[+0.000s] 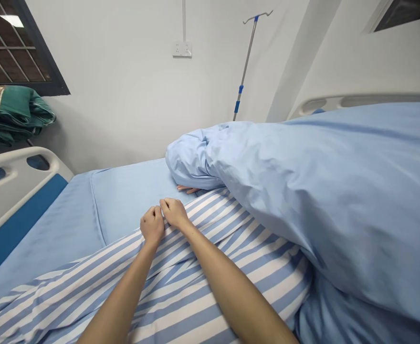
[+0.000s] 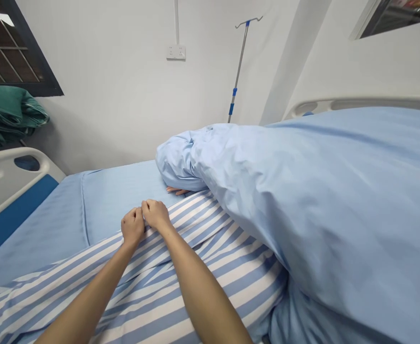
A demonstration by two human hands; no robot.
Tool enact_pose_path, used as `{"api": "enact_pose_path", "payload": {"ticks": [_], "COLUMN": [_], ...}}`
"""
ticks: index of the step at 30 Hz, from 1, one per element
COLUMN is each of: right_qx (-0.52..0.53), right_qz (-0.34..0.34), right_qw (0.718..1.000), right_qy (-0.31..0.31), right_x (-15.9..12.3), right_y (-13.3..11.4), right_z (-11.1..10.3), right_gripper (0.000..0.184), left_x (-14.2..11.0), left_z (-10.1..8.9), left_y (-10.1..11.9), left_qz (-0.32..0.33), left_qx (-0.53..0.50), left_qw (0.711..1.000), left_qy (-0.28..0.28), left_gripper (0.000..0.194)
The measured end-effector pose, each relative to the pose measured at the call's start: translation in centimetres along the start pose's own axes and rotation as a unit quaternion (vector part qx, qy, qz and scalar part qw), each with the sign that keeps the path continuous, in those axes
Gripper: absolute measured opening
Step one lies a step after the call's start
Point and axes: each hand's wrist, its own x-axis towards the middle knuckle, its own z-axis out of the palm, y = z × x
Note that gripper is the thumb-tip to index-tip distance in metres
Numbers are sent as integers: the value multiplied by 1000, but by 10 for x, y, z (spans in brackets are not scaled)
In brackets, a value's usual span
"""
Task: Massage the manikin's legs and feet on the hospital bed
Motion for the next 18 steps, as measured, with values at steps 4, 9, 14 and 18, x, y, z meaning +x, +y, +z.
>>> {"api": "enact_pose_path", "payload": {"ticks": [4,9,14,18], "right_qx": [69,178,299,308], "right_qz": [11,36,82,97], "right_qw": [997,982,950,944], "right_qy": [17,46,43,61], "right_x": [1,7,14,16], "right_y": [3,3,9,13], "right_z": [-2,-8,-9,-9], "right_gripper": [38,38,36,33], "left_x": [1,22,33,20], "left_z": [-2,-3,15,33], "left_y": [4,29,50,42], "left_qz": [-5,-4,-37,-48], "left_qx": [12,-72,-129,-112], "left_qw": [999,997,991,993], "left_qy": [-32,-43,8,6], "left_gripper": [35,30,27,31]}}
